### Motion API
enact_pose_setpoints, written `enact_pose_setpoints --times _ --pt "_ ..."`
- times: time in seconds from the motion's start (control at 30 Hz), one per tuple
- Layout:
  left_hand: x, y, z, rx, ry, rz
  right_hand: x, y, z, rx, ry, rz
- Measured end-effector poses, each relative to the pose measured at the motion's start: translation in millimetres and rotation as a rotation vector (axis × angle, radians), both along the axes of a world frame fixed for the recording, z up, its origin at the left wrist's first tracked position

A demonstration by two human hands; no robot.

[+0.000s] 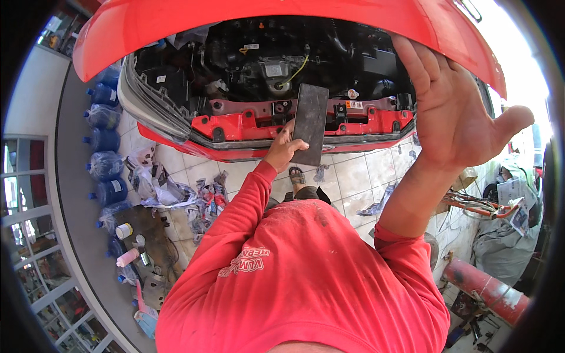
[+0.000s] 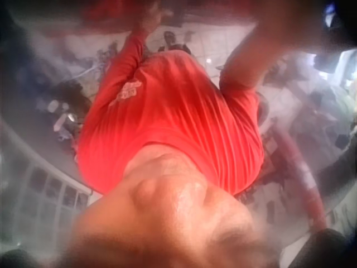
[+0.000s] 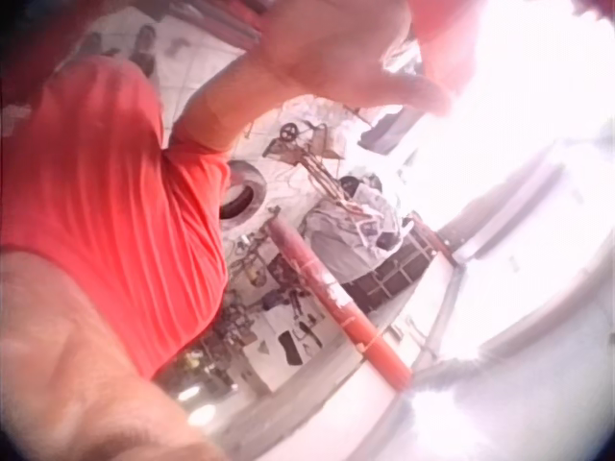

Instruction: The person uses a rotary polisher with a buffing pad to polish the hood of a red car. They move the tool across the surface, pause to wipe and inspect the paint, and briefly open the hood to check underneath before resuming polishing.

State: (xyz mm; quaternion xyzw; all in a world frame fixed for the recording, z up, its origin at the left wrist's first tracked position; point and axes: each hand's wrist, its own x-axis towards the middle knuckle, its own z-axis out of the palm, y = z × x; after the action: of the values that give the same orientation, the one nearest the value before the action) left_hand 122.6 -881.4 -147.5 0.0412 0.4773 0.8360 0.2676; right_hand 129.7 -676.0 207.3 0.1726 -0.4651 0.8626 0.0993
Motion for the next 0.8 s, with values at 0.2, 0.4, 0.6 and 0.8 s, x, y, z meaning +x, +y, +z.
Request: enact_pose_setpoints --times 0.2,0.4,0.6,0.8 --pt "6.0 31.5 2.7 0.046 -0.033 0.046 8.0 1.5 -15.9 -0.027 -0.059 0.045" --pt "3.7 40.2 -17.7 -0.042 -0.037 0.137 7.3 2.5 -18.7 0.009 -0.045 0.041" --pt "10.4 25.4 -14.9 0.007 -0.099 0.091 8.3 2.5 -20.1 -0.057 -0.057 0.064" --pt "38.1 4.7 42.7 0.788 -0.188 -0.006 9.8 11.5 -27.2 -0.204 -0.061 0.2"
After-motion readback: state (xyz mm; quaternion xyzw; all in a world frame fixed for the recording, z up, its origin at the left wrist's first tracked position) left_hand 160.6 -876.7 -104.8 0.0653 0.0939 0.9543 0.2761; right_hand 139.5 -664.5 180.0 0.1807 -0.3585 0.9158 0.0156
